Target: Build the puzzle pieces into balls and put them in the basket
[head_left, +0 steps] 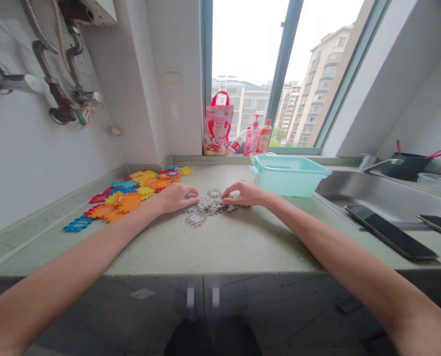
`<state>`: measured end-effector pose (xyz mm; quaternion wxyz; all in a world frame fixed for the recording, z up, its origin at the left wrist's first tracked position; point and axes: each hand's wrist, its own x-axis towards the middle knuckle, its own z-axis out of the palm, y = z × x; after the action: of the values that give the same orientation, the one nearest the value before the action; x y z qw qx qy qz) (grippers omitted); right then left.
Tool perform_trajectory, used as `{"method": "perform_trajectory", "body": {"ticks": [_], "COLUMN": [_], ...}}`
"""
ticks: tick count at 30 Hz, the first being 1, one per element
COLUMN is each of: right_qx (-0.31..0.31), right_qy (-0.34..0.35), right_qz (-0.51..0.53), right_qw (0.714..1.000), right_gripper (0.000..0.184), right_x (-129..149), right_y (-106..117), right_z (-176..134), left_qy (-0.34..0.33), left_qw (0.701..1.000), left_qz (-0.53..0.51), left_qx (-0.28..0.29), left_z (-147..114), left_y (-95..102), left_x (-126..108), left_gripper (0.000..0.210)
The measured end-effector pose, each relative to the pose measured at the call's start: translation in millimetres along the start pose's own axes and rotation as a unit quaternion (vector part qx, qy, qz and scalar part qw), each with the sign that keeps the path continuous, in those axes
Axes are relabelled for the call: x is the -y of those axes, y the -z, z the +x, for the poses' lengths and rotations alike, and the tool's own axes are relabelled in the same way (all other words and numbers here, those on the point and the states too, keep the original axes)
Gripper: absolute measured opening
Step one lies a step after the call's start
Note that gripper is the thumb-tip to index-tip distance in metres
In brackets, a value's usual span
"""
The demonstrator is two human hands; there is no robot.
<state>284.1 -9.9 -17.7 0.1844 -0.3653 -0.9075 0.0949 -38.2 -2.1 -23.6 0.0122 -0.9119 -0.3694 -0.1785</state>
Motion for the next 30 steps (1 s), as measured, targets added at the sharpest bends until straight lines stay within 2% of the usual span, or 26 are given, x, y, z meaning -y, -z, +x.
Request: {"method": "perform_trajectory", "body": {"ticks": [4, 9, 11, 14, 17, 20, 22, 25, 27, 30], "right_qx": [0.001, 0.000, 0.004, 0.003, -0.041, -0.118, -0.138, -0.095, -0.070, -0.074], "right_qy": [0.006, 0.021, 0.024, 0.013, -0.011, -0.040, -0.045, -0.021, -0.017, -0.046], "right_qz": [-0.019, -0.017, -0.001, 0.055, 0.097, 0.088, 0.068, 0.020, -0.005, -0.024], "right_qw": [1.000, 1.000, 1.000, 0.998, 0.994, 0.988, 0.987, 0.995, 0.997, 0.996], "right_gripper": [0.036, 0.030, 0.027, 0.028, 0.031, 0.032, 0.033, 0.027, 0.022, 0.023], "right_x": [1, -1, -3, -7, -10, -10, -8, -5, -6, -8], "right_y": [0, -4, -5, -7, -12, -22, -31, -40, -42, -39], "right_z": [-1, 0, 0, 0, 6, 19, 29, 38, 39, 36], "left_qy": [0.035, 0.059, 0.061, 0.066, 0.074, 0.058, 0.052, 0.066, 0.069, 0.057], "left_qw": [0.999, 0.998, 0.998, 0.995, 0.992, 0.997, 0.997, 0.993, 0.992, 0.990], "left_qz": [0.002, -0.035, -0.031, -0.025, -0.034, -0.041, -0.053, -0.073, -0.083, -0.108], "left_qx": [-0.010, 0.010, -0.008, -0.068, -0.092, -0.037, 0.017, 0.066, 0.072, 0.066], "left_z": [-2, -3, -2, -1, 0, 0, 0, 0, 1, 1], "left_y": [3.8, 5.6, 4.0, 2.7, 5.4, 9.0, 9.5, 7.4, 5.6, 3.4], "left_x": [0, 0, 1, 4, 12, 20, 25, 31, 34, 36], "left_gripper": [0.039, 0.043, 0.041, 0.043, 0.046, 0.044, 0.042, 0.045, 0.047, 0.044]}}
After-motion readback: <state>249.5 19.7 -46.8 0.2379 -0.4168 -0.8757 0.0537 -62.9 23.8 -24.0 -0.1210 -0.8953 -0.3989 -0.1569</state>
